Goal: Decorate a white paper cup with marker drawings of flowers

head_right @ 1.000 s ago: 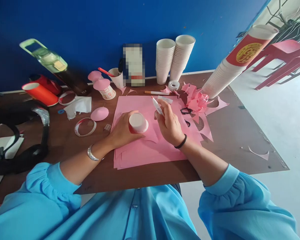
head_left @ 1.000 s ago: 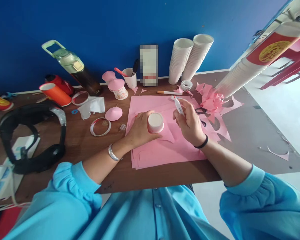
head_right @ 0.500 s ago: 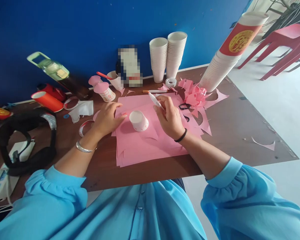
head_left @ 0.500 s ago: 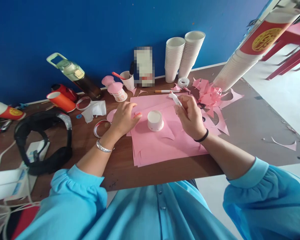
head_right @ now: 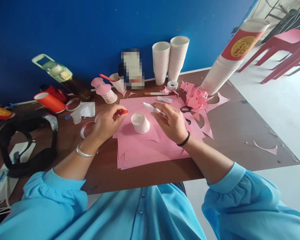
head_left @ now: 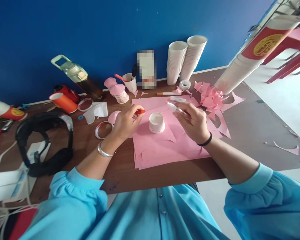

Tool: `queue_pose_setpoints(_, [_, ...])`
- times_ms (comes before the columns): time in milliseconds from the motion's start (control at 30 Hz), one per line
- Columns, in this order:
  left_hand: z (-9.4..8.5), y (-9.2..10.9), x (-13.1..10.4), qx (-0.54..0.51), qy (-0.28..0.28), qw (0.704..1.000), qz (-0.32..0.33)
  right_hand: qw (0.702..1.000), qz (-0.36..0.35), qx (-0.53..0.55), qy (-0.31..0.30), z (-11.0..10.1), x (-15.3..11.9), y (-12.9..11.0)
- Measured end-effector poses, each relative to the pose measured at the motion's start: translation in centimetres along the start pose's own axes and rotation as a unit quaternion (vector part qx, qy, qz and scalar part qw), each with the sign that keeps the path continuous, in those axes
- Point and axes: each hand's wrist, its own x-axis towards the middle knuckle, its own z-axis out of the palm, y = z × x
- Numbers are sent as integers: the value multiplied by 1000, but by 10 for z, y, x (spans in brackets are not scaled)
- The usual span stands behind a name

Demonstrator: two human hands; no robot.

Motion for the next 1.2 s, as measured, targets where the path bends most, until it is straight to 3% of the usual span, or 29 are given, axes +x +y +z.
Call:
queue_pose_setpoints(133, [-11,23,0,-105,50,993,34,994,-80,-63,-28,-4,-1,-9])
queue_pose_setpoints(267, [-14,37,-1,-111,60,990,61,983,-112,-135,-50,-4,-5,-10])
queue_pose_setpoints(600, [-14,38,-4,-67,42,995,55,975,-68,-174,-118,-5,-4,-9])
queue_pose_setpoints(800, [-15,39,-4,-7,24,989,147,960,-104,-215,-144,-4,-5,-14])
queue_pose_setpoints(933, [-14,39,-5,-2,15,984,179,965,-89,-175,-176,-2,-6,-14])
queue_pose_setpoints(1100, [-17,39,-3,-21,34,975,220,976,-13,-17,-217,-1,-2,-15])
queue_pose_setpoints(1200, [-15,31,1,-51,29,983,175,975,19,20,-222,-3,10,-11])
